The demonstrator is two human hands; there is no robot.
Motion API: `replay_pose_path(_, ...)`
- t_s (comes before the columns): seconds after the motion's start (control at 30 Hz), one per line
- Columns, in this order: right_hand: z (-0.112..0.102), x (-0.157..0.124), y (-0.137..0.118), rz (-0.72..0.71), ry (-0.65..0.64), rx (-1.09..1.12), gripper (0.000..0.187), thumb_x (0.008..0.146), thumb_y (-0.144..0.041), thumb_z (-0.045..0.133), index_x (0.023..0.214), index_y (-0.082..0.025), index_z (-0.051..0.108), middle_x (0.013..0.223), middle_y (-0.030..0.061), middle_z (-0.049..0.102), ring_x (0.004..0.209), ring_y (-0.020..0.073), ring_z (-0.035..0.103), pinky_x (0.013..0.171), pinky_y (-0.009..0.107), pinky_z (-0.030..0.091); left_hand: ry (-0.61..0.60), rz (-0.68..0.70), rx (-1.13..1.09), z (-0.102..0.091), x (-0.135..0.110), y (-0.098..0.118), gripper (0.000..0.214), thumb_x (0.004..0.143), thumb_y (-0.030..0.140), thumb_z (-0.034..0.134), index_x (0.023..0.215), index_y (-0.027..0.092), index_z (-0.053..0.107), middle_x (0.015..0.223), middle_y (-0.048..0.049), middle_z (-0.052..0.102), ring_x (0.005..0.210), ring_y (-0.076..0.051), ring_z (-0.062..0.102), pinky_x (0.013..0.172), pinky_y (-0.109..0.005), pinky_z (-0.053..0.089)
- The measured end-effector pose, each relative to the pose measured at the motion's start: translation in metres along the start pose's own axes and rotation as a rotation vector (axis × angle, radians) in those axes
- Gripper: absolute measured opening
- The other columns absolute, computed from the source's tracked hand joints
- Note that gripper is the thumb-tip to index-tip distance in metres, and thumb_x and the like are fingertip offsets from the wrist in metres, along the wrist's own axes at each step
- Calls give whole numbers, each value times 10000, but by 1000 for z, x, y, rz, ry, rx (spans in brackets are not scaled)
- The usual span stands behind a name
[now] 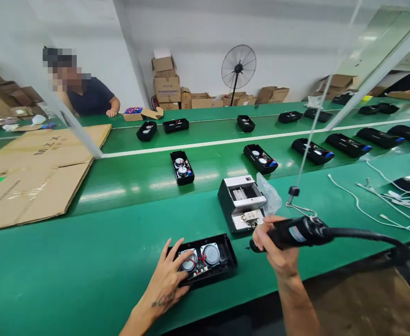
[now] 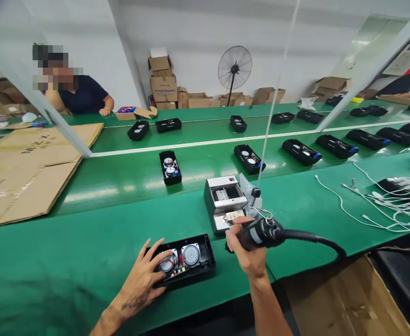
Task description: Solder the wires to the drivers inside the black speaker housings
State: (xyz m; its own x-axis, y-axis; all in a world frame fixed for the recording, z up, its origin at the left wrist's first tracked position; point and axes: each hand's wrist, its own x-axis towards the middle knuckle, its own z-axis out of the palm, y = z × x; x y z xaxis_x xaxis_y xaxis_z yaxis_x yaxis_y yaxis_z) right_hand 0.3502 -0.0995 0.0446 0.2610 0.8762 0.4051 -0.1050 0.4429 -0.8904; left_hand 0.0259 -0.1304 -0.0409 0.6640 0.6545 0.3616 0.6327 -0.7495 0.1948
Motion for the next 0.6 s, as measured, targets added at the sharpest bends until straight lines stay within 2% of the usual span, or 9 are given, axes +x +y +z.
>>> replay_pose_path(0.07,0,-6,-2,-3,27,-13,309,940,-357,825,1160,-295,616,635,-76,579,450,148,523,422,291,456,45,-11,-23,3,4,4,274,695,445,963,770,284,755,1394,23,677,1572,-339,297,1364,-477,-35)
replay_pose_path(0.2,-10,-3,10,41,174,-113,293,932,-347,823,1120,-241,626,603,-81,574,464,137,529,483,287,463,118,-19,-84,9,8,5,285,666,404,980,761,284,739,1321,26,705,1532,-318,342,1357,-425,31)
replay_pose_path(0.4,-22,6,35,60,307,-186,324,904,-374,823,1093,-199,627,564,-94,564,463,119,507,506,266,442,174,-18,-102,16,6,0,229,676,366,940,728,286,732,1276,20,728,1487,-329,405,1335,-450,106)
replay_pose_path(0.6,-21,7,45,95,340,-295,379,867,-435,813,1081,-188,621,554,-85,582,466,141,535,503,281,474,165,-2,-75,19,4,-3,203,683,379,909,746,282,742,1285,0,730,1496,-353,402,1327,-482,115)
